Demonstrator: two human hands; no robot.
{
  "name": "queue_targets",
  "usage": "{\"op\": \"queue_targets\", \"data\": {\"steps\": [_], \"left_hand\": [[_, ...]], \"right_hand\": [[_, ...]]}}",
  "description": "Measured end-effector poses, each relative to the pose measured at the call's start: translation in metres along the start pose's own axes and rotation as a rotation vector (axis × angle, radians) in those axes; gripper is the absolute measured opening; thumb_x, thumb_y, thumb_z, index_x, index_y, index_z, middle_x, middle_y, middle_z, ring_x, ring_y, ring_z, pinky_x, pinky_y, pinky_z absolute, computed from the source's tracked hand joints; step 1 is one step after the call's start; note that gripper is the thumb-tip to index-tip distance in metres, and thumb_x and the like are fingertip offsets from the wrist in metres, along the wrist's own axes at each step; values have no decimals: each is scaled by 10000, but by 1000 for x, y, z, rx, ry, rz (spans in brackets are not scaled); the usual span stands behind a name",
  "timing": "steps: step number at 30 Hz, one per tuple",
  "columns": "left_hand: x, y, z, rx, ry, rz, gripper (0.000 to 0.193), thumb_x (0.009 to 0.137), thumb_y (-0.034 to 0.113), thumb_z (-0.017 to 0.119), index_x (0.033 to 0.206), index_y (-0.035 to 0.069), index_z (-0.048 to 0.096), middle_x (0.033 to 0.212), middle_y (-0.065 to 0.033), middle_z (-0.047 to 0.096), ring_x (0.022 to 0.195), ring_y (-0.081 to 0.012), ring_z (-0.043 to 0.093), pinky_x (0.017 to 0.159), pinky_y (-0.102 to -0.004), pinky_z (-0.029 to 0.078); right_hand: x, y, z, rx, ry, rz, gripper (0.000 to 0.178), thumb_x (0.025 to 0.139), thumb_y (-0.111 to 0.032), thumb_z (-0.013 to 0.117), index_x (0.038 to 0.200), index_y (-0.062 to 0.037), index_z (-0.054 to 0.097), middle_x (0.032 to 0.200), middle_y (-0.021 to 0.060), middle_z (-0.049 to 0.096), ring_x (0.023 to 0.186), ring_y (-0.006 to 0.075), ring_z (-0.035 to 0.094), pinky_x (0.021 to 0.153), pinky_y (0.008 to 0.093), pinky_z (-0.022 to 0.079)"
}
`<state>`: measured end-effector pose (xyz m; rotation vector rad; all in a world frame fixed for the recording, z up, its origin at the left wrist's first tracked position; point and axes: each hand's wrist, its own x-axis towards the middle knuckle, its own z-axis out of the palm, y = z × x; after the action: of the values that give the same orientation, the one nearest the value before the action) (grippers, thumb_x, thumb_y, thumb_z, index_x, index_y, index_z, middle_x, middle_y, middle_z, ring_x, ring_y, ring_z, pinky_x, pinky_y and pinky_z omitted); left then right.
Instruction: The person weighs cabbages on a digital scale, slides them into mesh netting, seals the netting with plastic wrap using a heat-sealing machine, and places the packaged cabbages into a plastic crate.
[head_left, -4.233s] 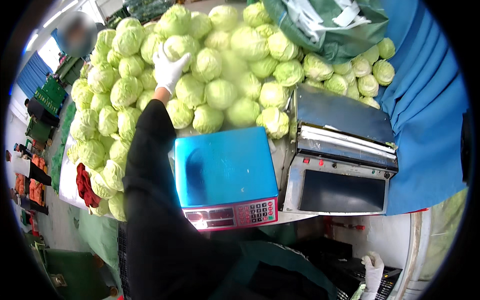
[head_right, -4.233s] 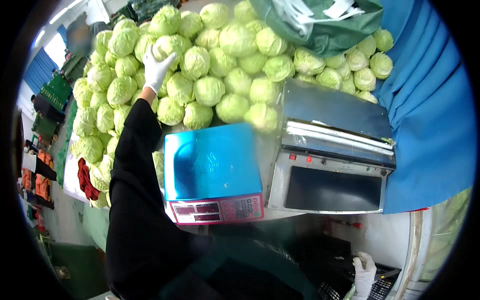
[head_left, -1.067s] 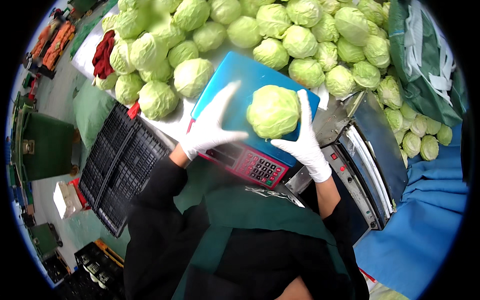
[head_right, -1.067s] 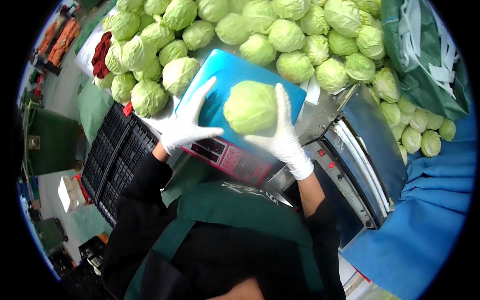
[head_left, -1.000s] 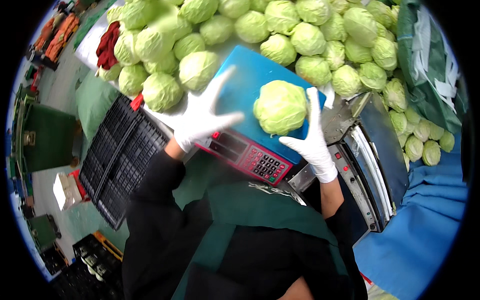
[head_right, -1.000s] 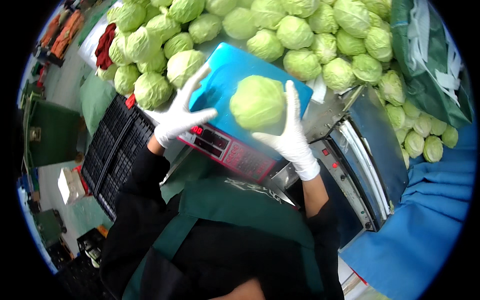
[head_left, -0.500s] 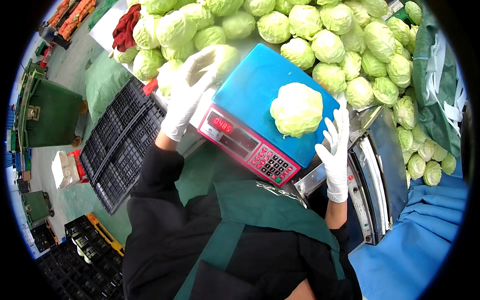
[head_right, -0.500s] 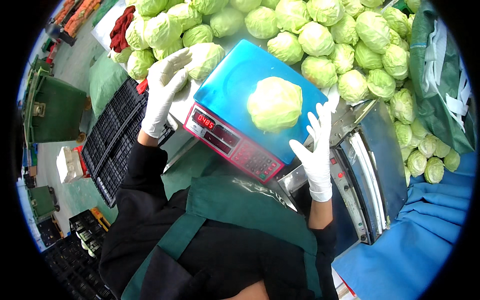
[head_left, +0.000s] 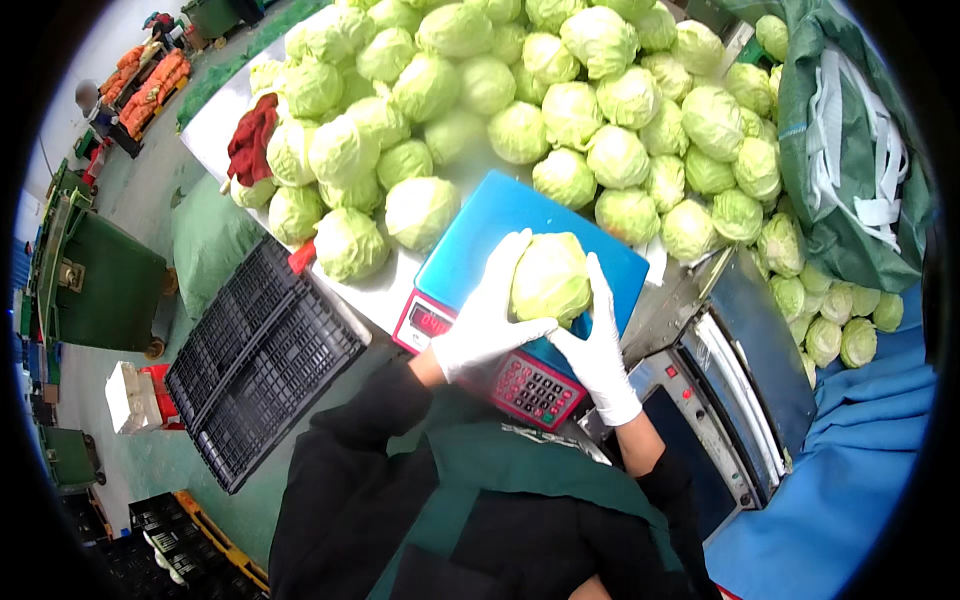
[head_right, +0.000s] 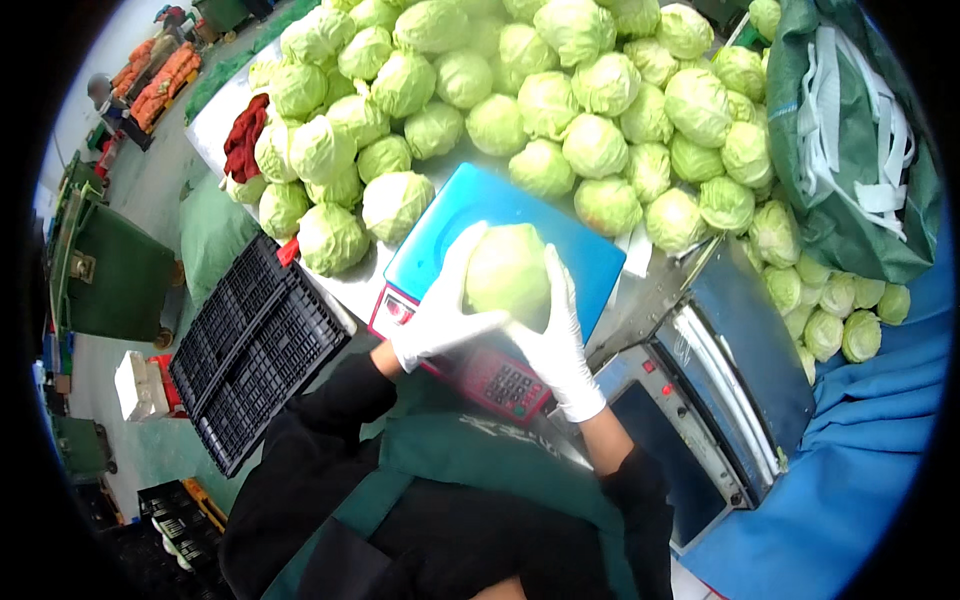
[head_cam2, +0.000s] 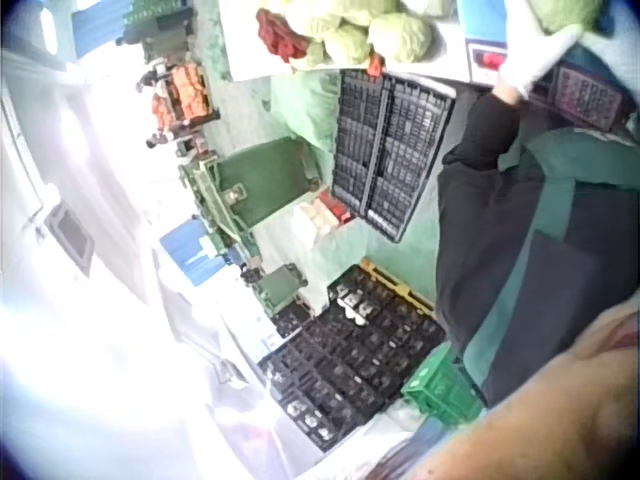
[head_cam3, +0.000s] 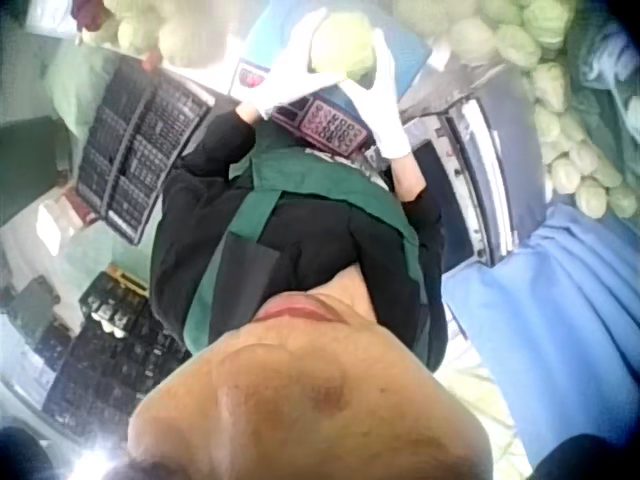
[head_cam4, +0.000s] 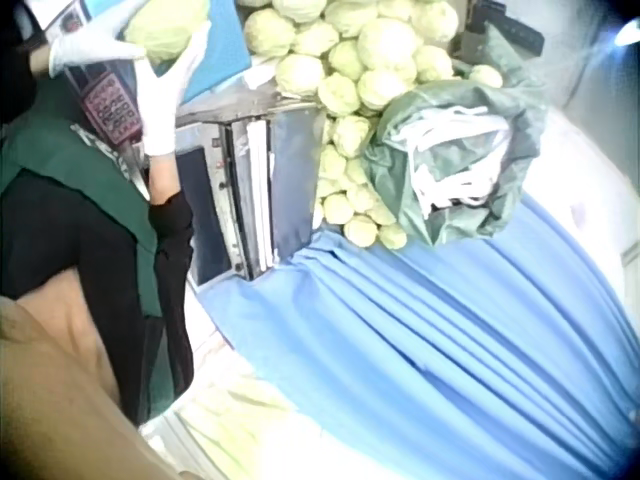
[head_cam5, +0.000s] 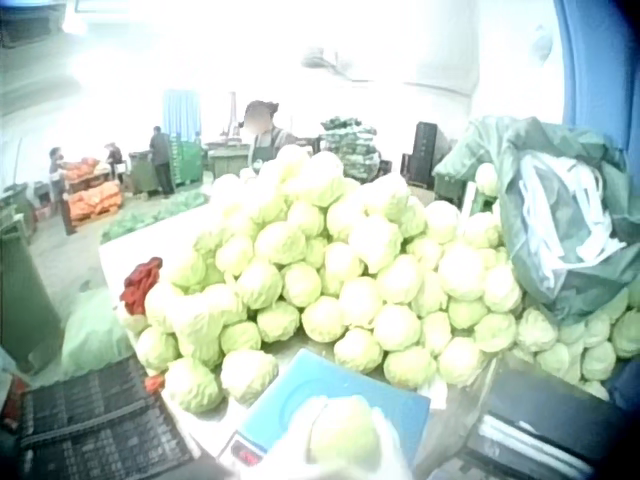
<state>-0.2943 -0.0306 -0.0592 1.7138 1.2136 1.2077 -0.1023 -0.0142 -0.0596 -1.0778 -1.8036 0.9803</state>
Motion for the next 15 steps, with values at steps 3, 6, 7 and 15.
{"op": "queue_targets", "data": {"steps": [3,6,7,15], "left_hand": [[3,0,10,92,53,22,1020,731,344,777,1491,26,175,1489,-303,200,1406,-429,209,1153,-417,207],[4,22,21,183,55,8,990,724,324,786,1498,114,206,1474,-343,188,1349,-490,275,1103,-436,307],[5,26,21,209,33,24,985,724,314,790,1498,124,212,1473,-347,185,1342,-494,282,1097,-437,318],[0,26,10,162,-89,39,978,773,449,739,1511,116,191,1498,-347,122,1363,-500,257,1106,-446,296]], "right_hand": [[2,11,-2,103,-34,9,1007,735,-179,813,1506,-53,177,1492,181,301,1365,295,327,1127,403,282],[-5,16,-15,230,-117,101,1058,773,-196,789,1527,-93,54,1516,153,245,1378,259,303,1136,385,264],[-8,12,-17,257,-86,125,1063,749,-223,815,1514,-42,99,1505,189,266,1371,279,316,1127,390,282],[-3,4,-8,-9,17,8,1197,649,-349,876,1501,-12,108,1508,205,236,1384,317,287,1135,420,268]]}}
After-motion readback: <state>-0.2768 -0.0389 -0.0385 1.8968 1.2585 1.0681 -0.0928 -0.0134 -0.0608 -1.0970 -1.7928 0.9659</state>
